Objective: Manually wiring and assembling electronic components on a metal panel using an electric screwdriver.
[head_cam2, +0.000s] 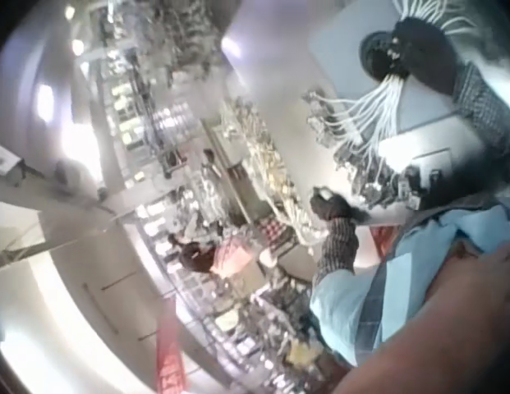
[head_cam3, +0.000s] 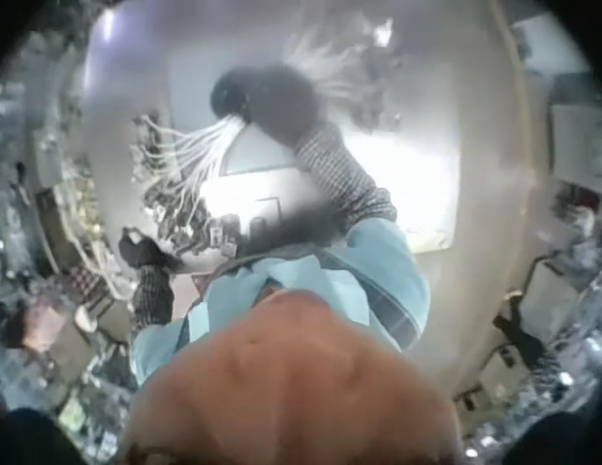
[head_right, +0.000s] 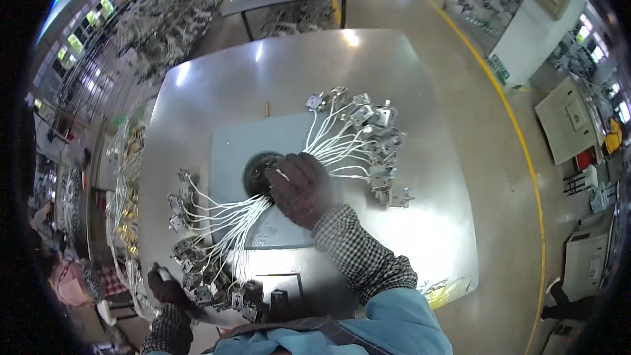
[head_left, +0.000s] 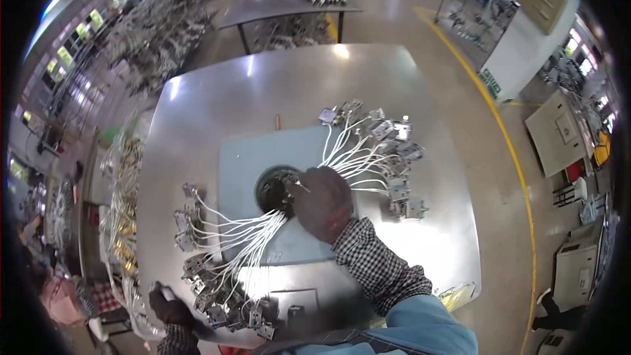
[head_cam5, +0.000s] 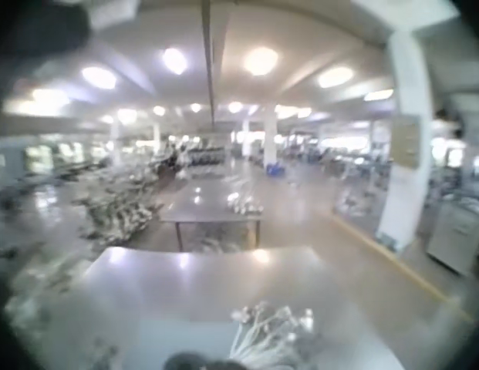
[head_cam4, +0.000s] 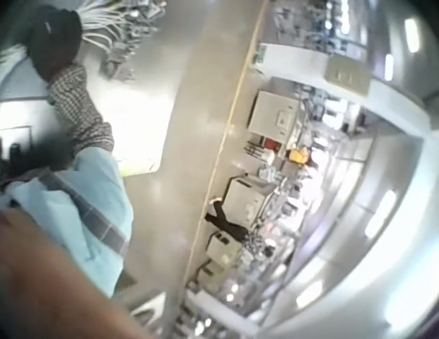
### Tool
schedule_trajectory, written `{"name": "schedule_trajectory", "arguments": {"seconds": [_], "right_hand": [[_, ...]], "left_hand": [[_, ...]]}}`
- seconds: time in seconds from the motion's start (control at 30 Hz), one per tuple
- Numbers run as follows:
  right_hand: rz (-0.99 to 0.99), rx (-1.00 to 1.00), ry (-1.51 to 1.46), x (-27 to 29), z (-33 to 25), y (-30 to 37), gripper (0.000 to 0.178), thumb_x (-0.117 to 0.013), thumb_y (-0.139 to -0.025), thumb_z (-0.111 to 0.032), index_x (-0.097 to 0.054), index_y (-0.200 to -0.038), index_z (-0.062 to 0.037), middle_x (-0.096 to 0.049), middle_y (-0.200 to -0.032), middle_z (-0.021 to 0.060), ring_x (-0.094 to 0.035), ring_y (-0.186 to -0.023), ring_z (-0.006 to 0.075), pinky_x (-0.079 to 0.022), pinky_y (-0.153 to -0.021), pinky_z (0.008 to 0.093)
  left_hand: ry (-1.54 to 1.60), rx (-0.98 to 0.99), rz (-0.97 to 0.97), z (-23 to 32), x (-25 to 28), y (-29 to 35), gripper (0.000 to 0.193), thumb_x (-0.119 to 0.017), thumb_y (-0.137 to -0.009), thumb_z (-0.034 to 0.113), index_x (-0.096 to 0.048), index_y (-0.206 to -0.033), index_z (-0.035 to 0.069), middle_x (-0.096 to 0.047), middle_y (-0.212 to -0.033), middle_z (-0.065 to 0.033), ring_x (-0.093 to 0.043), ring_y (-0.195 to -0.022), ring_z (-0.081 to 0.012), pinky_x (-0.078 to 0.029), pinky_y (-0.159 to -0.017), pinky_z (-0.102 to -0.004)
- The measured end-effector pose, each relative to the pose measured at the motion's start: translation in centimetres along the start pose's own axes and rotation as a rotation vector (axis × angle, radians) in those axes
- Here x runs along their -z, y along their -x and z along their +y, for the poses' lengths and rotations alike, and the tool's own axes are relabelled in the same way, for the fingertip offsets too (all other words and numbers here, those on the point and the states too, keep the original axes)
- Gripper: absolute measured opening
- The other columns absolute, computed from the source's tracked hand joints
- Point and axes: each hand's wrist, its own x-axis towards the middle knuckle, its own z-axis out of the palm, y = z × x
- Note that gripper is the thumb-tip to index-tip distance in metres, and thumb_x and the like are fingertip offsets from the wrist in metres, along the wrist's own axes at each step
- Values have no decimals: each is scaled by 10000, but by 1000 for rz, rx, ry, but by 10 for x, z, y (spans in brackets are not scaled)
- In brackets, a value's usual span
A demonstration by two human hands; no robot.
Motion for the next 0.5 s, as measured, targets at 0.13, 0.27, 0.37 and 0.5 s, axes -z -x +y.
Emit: {"name": "schedule_trajectory", "arguments": {"seconds": [0.13,0.27,0.37,0.5], "right_hand": [[98,190,-18,4,-8,6,279,-685,-613,-88,-655,-890,-105,-551,-786,56,-563,-773,241,-480,-695,385],[107,404,97,0,-11,4,330,-692,-614,-89,-645,-940,-118,-505,-788,42,-549,-758,236,-473,-683,387],[77,484,146,29,-18,13,316,-708,-611,-89,-647,-920,-110,-488,-746,52,-547,-728,240,-461,-643,381],[-5,-33,-99,100,-50,49,299,-652,-832,-110,-647,-1129,-67,-646,-1109,147,-619,-1051,283,-495,-933,381]], "left_hand": [[59,29,25,13,12,5,297,-509,-958,167,-599,-1133,-54,-613,-1126,-248,-563,-1058,-412,-422,-974,-452],[192,-103,78,15,14,12,270,-533,-951,155,-598,-1119,-46,-601,-1139,-243,-551,-1081,-392,-416,-966,-451],[389,-151,17,28,11,9,230,-552,-909,90,-614,-1085,-45,-611,-1131,-224,-555,-1092,-360,-407,-981,-430],[582,-122,14,20,12,13,179,-579,-905,104,-646,-1002,-31,-645,-1053,-181,-586,-1017,-330,-436,-941,-416]]}}
